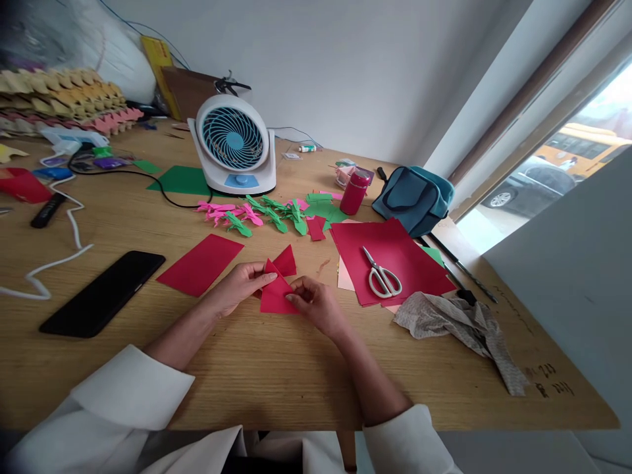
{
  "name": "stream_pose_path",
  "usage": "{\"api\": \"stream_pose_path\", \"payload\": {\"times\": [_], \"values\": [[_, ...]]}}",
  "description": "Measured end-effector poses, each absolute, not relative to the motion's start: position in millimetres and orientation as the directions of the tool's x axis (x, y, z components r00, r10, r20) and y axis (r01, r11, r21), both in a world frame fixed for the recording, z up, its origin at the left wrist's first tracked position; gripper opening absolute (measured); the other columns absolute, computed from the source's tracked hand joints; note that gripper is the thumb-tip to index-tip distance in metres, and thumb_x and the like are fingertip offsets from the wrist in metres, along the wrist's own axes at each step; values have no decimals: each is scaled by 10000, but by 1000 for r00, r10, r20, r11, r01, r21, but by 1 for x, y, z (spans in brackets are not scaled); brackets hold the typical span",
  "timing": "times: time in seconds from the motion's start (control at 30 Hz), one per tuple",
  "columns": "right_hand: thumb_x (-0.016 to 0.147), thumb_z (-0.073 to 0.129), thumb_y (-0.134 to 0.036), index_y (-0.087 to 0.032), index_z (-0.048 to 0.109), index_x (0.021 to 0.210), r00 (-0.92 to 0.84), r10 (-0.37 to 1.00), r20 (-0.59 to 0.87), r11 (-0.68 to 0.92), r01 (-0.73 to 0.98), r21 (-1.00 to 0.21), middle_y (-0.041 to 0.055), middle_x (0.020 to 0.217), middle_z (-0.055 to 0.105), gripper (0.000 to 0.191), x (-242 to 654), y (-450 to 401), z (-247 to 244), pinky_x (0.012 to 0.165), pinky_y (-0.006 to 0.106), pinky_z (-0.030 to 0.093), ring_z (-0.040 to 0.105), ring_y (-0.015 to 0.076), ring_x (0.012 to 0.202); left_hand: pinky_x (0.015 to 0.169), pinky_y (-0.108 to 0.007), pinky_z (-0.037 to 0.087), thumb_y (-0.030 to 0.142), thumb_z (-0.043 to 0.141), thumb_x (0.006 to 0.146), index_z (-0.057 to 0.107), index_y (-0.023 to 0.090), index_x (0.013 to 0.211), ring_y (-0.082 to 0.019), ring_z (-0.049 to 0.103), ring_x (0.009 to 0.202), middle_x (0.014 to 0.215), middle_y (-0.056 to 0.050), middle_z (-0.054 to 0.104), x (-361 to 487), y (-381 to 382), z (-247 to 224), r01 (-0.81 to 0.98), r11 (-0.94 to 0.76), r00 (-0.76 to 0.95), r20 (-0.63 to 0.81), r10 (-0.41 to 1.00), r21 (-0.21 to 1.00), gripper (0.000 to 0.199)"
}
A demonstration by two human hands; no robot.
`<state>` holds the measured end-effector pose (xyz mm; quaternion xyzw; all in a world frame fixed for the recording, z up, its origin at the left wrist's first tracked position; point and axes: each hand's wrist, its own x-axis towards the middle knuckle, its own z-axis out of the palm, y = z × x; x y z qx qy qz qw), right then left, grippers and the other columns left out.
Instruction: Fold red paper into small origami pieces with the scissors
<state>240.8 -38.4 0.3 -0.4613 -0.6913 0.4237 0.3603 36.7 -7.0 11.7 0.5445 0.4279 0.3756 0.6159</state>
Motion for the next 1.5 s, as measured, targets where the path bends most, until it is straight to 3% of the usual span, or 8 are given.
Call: {"api": "stream_pose_path", "payload": {"times": [0.17,0.23,0.3,0.4,0.57,0.77,1.0,1.5], "values": [[866,607,-254,-204,587,1134,-306,951,52,192,448,-873,-55,689,521,273,253,-70,4,573,232,354,441,102,587,539,-222,426,355,608,804,582,184,938,-117,546,564,636,46,584,44,-16,8,305,16,414,-147,898,952,219],[878,578,-206,-219,580,1164,-313,949,41,206,515,-832,-58,693,537,286,256,-81,4,577,230,349,454,101,588,580,-244,440,270,625,788,564,201,1040,-127,537,566,604,68,543,48,-21,6,472,-120,381,-80,921,873,269],[889,557,-169,-224,581,1175,-335,941,37,236,574,-784,-53,713,559,292,257,-87,4,601,231,360,483,105,616,682,-280,474,184,644,763,550,212,1109,-144,570,661,727,41,592,50,-26,4,588,-259,342,54,938,767,360],[885,576,-143,-211,612,1122,-375,925,58,304,640,-705,-14,825,605,249,258,-89,5,666,238,391,532,116,702,847,-329,484,127,577,823,595,204,1048,-170,601,870,1036,-42,607,48,-34,4,616,-463,398,256,881,637,239],[891,597,-152,-204,632,1098,-380,925,28,317,726,-610,33,944,600,216,259,-86,7,688,247,418,564,130,744,885,-354,474,164,542,894,655,182,979,-208,581,957,994,-63,562,45,-43,4,616,-618,567,269,778,488,142],[898,606,-171,-193,610,1141,-361,932,9,302,766,-567,52,983,586,245,259,-88,7,715,272,445,579,148,763,807,-327,497,208,584,902,606,174,1009,-188,604,888,980,-52,592,52,-49,-1,603,-568,614,129,779,560,115],[903,603,-166,-190,611,1078,-322,947,6,259,749,-610,53,967,577,176,270,-102,7,720,281,451,583,156,785,846,-385,494,278,679,833,575,196,927,-211,580,886,955,-37,562,60,-58,3,676,-511,560,81,824,530,162],[909,592,-191,-203,625,887,-275,961,27,227,730,-645,30,883,600,42,267,-110,6,751,293,427,569,161,798,833,-366,478,159,554,879,540,187,769,-190,557,895,925,-34,542,60,-54,5,661,-517,602,28,798,544,114]]}}
